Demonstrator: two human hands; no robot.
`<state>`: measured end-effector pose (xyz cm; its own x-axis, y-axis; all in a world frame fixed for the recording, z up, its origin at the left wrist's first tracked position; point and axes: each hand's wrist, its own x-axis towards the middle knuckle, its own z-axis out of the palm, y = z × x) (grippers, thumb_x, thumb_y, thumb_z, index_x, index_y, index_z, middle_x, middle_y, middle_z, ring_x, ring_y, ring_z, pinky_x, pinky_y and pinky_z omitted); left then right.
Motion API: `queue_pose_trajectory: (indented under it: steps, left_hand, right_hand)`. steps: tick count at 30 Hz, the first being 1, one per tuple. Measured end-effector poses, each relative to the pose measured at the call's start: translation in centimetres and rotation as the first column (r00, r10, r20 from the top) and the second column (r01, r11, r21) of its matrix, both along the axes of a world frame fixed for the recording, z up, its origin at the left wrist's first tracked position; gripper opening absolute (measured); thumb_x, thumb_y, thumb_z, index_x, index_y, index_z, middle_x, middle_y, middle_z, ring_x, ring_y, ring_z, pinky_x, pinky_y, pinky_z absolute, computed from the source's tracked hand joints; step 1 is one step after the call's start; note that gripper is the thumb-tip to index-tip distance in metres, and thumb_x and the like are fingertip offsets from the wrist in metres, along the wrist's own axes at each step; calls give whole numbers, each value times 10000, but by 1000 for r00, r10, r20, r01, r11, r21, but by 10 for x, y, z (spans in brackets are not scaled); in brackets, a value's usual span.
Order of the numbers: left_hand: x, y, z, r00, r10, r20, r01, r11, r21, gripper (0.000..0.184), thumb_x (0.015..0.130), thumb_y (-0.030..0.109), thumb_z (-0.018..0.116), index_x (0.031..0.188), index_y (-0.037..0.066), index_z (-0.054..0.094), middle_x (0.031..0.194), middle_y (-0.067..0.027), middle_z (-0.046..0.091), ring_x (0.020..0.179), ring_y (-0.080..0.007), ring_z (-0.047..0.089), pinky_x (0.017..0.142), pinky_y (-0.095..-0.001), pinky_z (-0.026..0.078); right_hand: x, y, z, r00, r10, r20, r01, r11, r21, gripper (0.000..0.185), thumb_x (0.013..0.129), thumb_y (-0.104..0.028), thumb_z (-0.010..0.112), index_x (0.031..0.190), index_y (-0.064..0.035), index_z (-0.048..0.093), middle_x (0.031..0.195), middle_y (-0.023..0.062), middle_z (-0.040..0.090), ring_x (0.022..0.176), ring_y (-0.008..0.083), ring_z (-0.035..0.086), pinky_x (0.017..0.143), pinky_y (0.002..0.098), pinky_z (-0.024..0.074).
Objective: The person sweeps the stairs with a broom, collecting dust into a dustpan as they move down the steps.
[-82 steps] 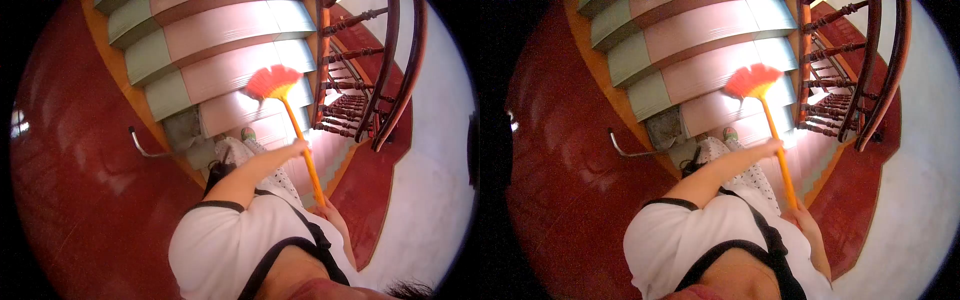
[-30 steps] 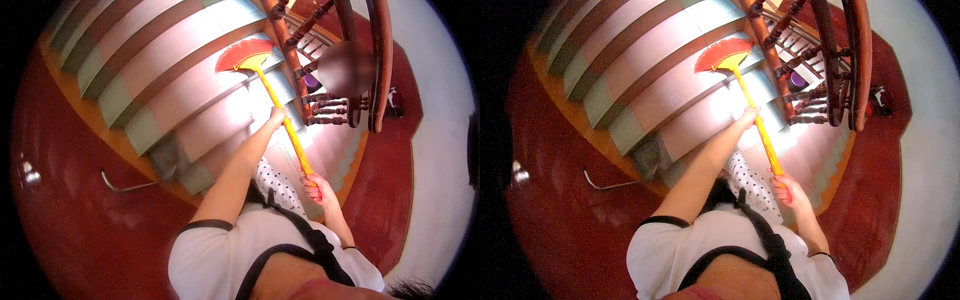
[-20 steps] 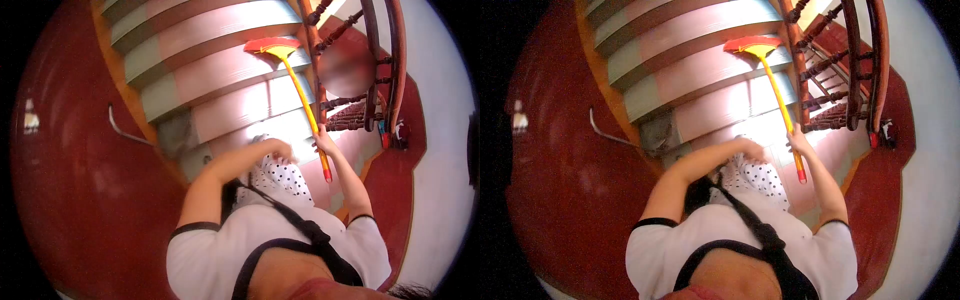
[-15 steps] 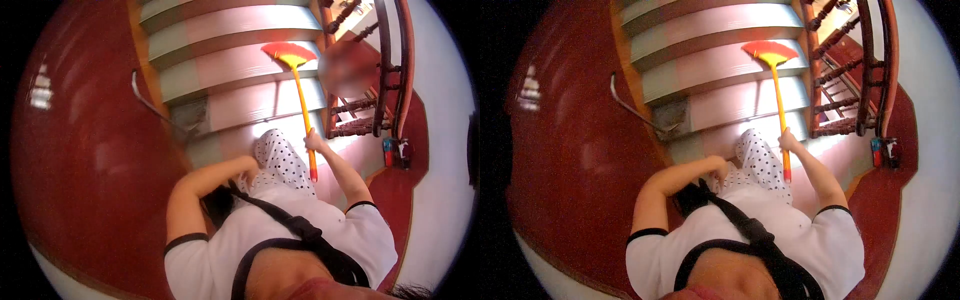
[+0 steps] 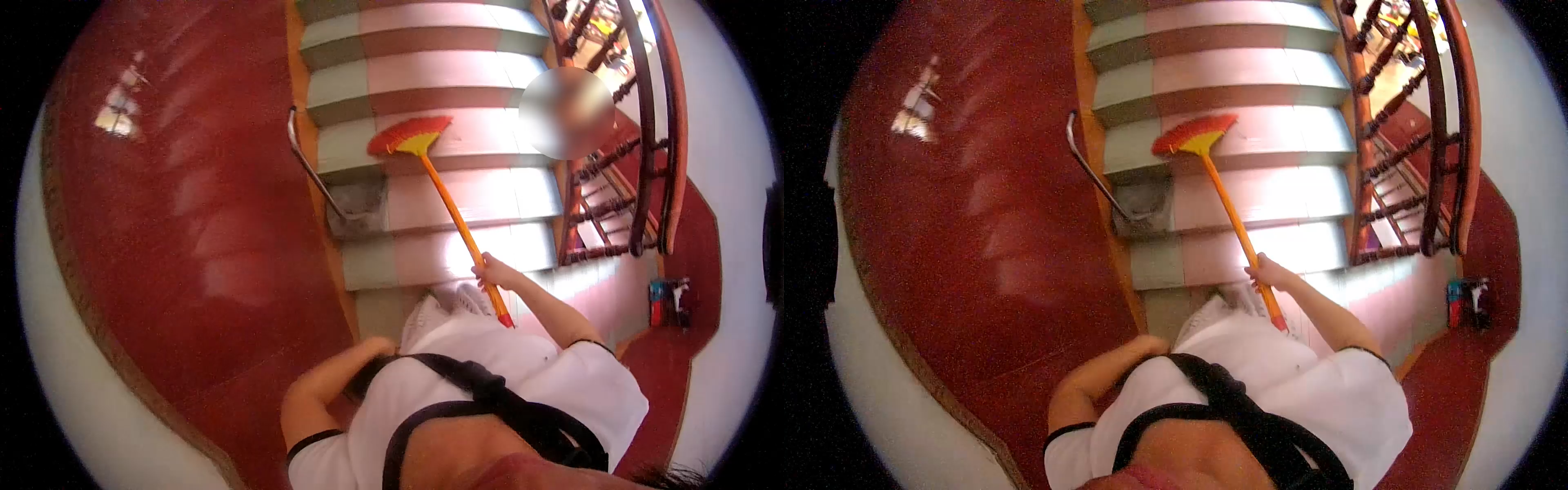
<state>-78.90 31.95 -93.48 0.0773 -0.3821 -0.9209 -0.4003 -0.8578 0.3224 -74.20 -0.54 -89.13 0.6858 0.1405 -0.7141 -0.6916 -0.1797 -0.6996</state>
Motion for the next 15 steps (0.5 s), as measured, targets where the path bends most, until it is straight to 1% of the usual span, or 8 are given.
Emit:
queue_pose_trajectory:
  steps: [3, 5, 8, 9, 11, 12, 13, 15]
  left_hand:
    - [-21, 15, -12, 990, 130, 61, -131, 991, 10, 279, 681, 227, 514, 906, 74, 576, 920, -129, 556, 840, -294, 521, 701, -376, 404]
    - [-35, 24, -17, 973, 210, 94, -213, 977, 21, 271, 687, 222, 511, 901, 68, 572, 917, -134, 553, 838, -294, 520, 701, -374, 404]
    - [-54, 26, -20, 937, 322, 139, -329, 944, 33, 260, 694, 214, 505, 894, 59, 566, 914, -140, 549, 834, -295, 519, 701, -371, 403]
    - [-62, 27, -20, 924, 352, 149, -361, 932, 42, 257, 697, 212, 503, 892, 56, 564, 913, -142, 548, 833, -295, 519, 701, -370, 403]
    - [-71, 26, -21, 895, 411, 173, -423, 905, 41, 250, 702, 207, 500, 887, 50, 560, 910, -146, 545, 831, -295, 518, 701, -368, 403]
    - [-80, 34, -23, 886, 427, 184, -441, 896, 46, 247, 704, 204, 498, 885, 47, 558, 909, -148, 544, 830, -295, 517, 701, -367, 403]
    - [-87, 34, -23, 874, 445, 195, -462, 885, 54, 243, 707, 202, 496, 882, 44, 556, 908, -151, 543, 828, -295, 517, 701, -366, 403]
    - [-98, 31, -18, 853, 476, 215, -502, 861, 80, 237, 712, 197, 493, 878, 38, 552, 905, -155, 540, 826, -295, 516, 701, -364, 402]
  right_hand:
    - [3, 0, -10, 1000, 5, 14, -5, 999, -36, 285, 773, -198, 498, 882, -29, 297, 693, 85, 441, 520, 146, 486, 428, 280, 466]
    - [3, -8, -18, 998, -21, 57, 20, 1000, 18, 282, 768, -184, 501, 878, -24, 297, 694, 86, 441, 518, 146, 485, 426, 279, 464]
    - [10, -14, -11, 999, -4, 41, 4, 1000, 1, 275, 765, -167, 498, 880, -24, 293, 689, 88, 437, 509, 146, 483, 425, 280, 462]
    - [7, -14, -14, 1000, 12, 27, -12, 1000, 6, 275, 765, -167, 498, 880, -24, 293, 689, 88, 437, 509, 146, 483, 425, 280, 462]
    - [9, -24, -16, 997, 18, 78, -24, 998, 67, 276, 761, -149, 496, 882, -21, 284, 681, 89, 431, 493, 147, 482, 421, 282, 460]
    - [7, -14, -8, 996, 16, 86, -23, 997, 77, 285, 760, -144, 499, 878, -18, 272, 675, 92, 428, 482, 147, 480, 415, 280, 457]
    - [9, -17, -5, 997, 37, 61, -39, 999, 30, 290, 757, -131, 500, 881, -18, 264, 670, 94, 424, 483, 150, 481, 406, 281, 456]
    - [12, -31, -10, 994, 70, 83, -71, 997, 15, 292, 757, -121, 500, 885, -19, 259, 666, 96, 423, 481, 151, 480, 399, 282, 454]
